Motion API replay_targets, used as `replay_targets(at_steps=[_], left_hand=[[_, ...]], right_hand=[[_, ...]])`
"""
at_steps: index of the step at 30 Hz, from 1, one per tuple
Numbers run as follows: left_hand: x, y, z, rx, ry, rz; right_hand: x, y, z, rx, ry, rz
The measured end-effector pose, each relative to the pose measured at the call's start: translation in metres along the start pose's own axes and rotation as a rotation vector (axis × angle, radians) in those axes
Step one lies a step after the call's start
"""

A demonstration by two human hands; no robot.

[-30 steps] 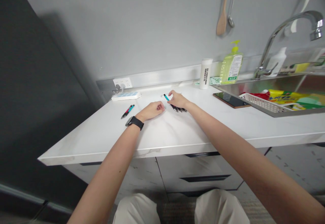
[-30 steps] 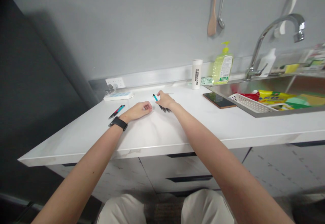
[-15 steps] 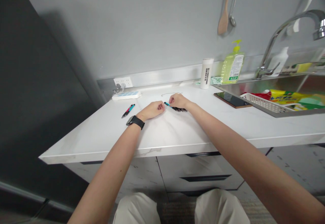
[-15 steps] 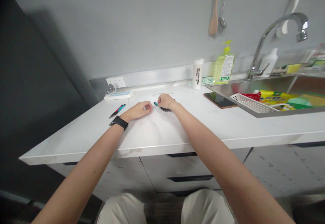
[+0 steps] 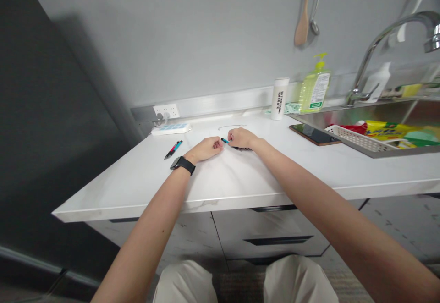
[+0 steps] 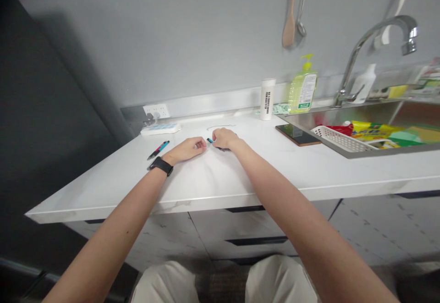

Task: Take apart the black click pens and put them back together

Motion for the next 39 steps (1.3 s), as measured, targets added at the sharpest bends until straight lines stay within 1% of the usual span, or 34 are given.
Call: replay_targets(at_steps=[5, 7, 11, 13, 15, 19, 23, 25, 30, 39], left_hand=[[-0.001, 0.000, 0.002, 0.004, 0.003, 0.003], [-0.001, 0.001, 0.003, -0.001, 0.000, 0.001], [-0.001, 0.001, 0.004, -0.001, 0.011, -0.001], [-0.001, 0.001, 0.004, -0.010, 0.019, 0.003], [-0.001, 0.002, 0.002, -0.033, 0.036, -0.001], [-0.004, 0.002, -0.005, -0.112, 0.062, -0.013], [-0.012, 0.001, -0.016, -0.209, 0.020, 0.060], [-0.015, 0.000, -0.020, -0.235, 0.002, 0.099], [-0.018, 0.000, -0.021, -0.223, -0.024, 0.123], [-0.015, 0.000, -0.020, -0.217, 0.015, 0.120]], right_hand=[[0.000, 0.003, -0.001, 0.015, -0.058, -0.028], [0.003, 0.004, -0.002, -0.005, -0.058, -0.065], [0.013, 0.004, -0.012, -0.143, -0.086, -0.152], [0.016, 0.003, -0.018, -0.210, -0.092, -0.153], [0.016, 0.002, -0.021, -0.238, -0.071, -0.126], [0.012, 0.001, -0.019, -0.209, -0.028, -0.075], [0.007, 0.000, -0.012, -0.142, -0.074, -0.017], [0.005, 0.000, -0.011, -0.121, -0.103, 0.006], [0.006, 0.000, -0.012, -0.125, -0.111, 0.009], [0.010, -0.002, -0.010, -0.131, -0.087, -0.009]])
Point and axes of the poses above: each hand's wrist, its own y-axis towards the middle knuckle, its own x-axis out of the back of the hand, z = x × y, the point moved 5 cm from there along y, towards the middle knuckle, and after that the axes turned 12 degrees about -z, right-handed, at the moved point
